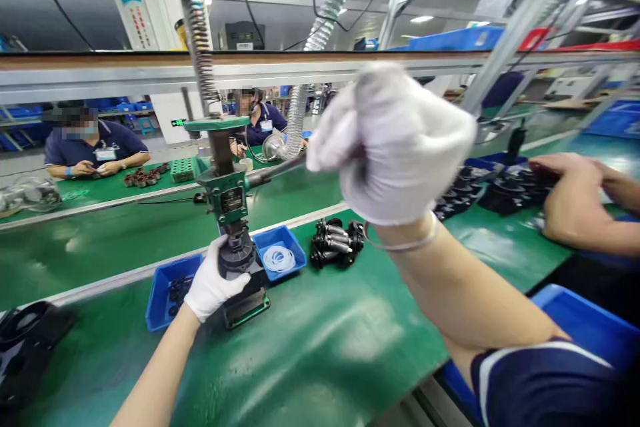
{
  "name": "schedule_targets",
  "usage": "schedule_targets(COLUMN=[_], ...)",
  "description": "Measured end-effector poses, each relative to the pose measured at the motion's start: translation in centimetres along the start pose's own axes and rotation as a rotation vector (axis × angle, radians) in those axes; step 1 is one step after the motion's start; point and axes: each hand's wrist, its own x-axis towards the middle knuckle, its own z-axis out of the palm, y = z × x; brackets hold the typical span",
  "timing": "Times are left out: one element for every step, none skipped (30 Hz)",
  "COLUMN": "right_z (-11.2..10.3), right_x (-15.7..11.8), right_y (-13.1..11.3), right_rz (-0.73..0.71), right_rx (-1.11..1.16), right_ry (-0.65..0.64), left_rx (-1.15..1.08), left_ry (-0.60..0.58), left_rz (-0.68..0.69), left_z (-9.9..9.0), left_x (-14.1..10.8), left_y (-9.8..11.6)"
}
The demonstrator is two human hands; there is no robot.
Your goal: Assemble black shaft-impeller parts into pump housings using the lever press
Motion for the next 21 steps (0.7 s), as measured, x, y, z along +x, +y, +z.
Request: schedule_targets(right_z=[0.4,0.9,1.3,1.7,1.9,1.9,1.8,1.6,1.3,1.0,0.7,0.5,0.3,0.2,0.1,0.1,0.2,0.2,0.3,0.4,0.4], right_x=[0.5,0.9,1.0,0.7,-0.1,-1.3,-2.7,-4.0,-5.1,-5.9,-6.3,-6.5,-6.5,-6.5,-6.6,-6.9,-7.3,-7.7,-8.0,-8.1,-7.9], right_y=[0.3,0.5,0.7,0.8,0.8,0.8,0.7,0.6,0.6,0.7,0.8,0.9,1.1,1.2,1.3,1.4,1.5,1.5,1.5,1.5,1.4], right_rz=[-0.039,-0.062,-0.071,-0.068,-0.067,-0.075,-0.093,-0.107,-0.123,-0.147,-0.161,-0.159,-0.142,-0.110,-0.077,-0.066,-0.086,-0.125,-0.168,-0.217,-0.250], right_rx=[0.031,0.056,0.072,0.091,0.115,0.131,0.172,0.219,0.225,0.234,0.222,0.198,0.171,0.141,0.113,0.097,0.099,0.111,0.129,0.151,0.160], right_ry=[0.004,-0.019,-0.034,-0.035,0.014,0.119,0.193,0.264,0.280,0.259,0.221,0.168,0.123,0.096,0.099,0.124,0.155,0.183,0.215,0.236,0.222], left_rx=[0.008,0.016,0.026,0.036,0.043,0.047,0.047,0.046,0.042,0.041,0.043,0.050,0.058,0.066,0.072,0.077,0.080,0.083,0.088,0.093,0.098], left_ry=[0.003,0.006,0.008,0.008,0.010,0.012,0.010,0.005,-0.002,-0.008,-0.010,-0.008,-0.002,0.003,0.004,0.004,0.002,-0.004,-0.010,-0.015,-0.020], left_rz=[0.004,0.010,0.015,0.019,0.023,0.025,0.027,0.027,0.027,0.026,0.025,0.024,0.024,0.028,0.032,0.036,0.039,0.041,0.040,0.037,0.031], left_z=[-0.1,-0.1,-0.2,-0.2,-0.3,-0.3,-0.4,-0.4,-0.4,-0.4,-0.5,-0.5,-0.5,-0.6,-0.6,-0.6,-0.6,-0.7,-0.7,-0.8,-0.8], left_x=[0.0,0.0,0.0,0.0,-0.1,-0.1,-0.1,-0.1,-0.1,-0.1,-0.1,-0.1,0.0,0.0,0.0,0.1,0.1,0.1,0.1,0.1,0.1], left_y=[-0.3,-0.6,-0.8,-0.9,-1.0,-1.0,-0.9,-0.9,-0.7,-0.6,-0.5,-0.5,-0.4,-0.4,-0.4,-0.5,-0.5,-0.6,-0.7,-0.7,-0.9])
